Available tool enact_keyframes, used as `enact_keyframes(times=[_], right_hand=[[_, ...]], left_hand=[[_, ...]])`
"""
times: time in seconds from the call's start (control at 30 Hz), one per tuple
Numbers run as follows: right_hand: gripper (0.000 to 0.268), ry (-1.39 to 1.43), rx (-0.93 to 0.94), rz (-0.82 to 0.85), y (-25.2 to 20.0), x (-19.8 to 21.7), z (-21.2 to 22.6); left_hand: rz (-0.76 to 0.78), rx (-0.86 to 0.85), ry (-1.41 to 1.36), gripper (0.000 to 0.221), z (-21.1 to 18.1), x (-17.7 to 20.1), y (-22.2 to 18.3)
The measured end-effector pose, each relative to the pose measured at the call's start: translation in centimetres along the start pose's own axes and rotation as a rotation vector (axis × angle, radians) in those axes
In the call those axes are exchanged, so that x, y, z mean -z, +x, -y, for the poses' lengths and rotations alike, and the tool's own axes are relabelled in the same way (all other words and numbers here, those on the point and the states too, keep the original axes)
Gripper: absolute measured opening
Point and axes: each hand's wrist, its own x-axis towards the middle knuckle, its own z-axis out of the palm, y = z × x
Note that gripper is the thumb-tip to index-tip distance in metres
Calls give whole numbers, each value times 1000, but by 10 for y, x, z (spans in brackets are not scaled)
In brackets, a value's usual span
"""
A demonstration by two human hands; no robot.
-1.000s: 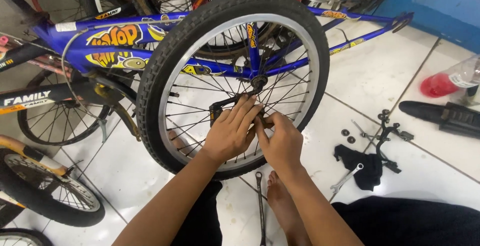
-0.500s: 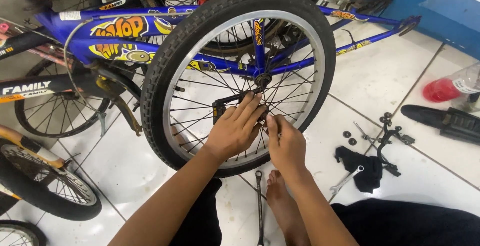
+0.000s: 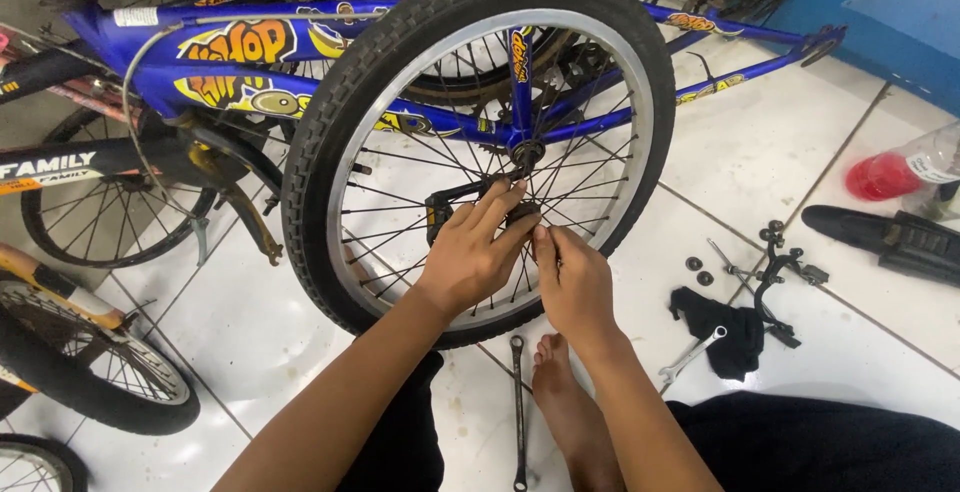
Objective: Repairing a bicycle by removing the rear wheel, adjusting the axle components, and tightening the nuts using a wrench.
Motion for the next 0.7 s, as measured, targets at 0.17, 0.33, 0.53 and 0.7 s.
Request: enact_keyframes(times=[0.17,0.33,0.53,0.7], right_hand=[[43,7,-49,5,2,1,5],[44,17,-112,38,2,3,7],[45,-17,-149,55,0,6,13],[53,90,-217,82,-4,0,10]], left_hand=[[-3,20,18,7,0,-2,1],[-19,44,55,4,-3,-4,1],[-3,58,89,6,-6,-3,1],[40,46,8,29,-3,1,-2]])
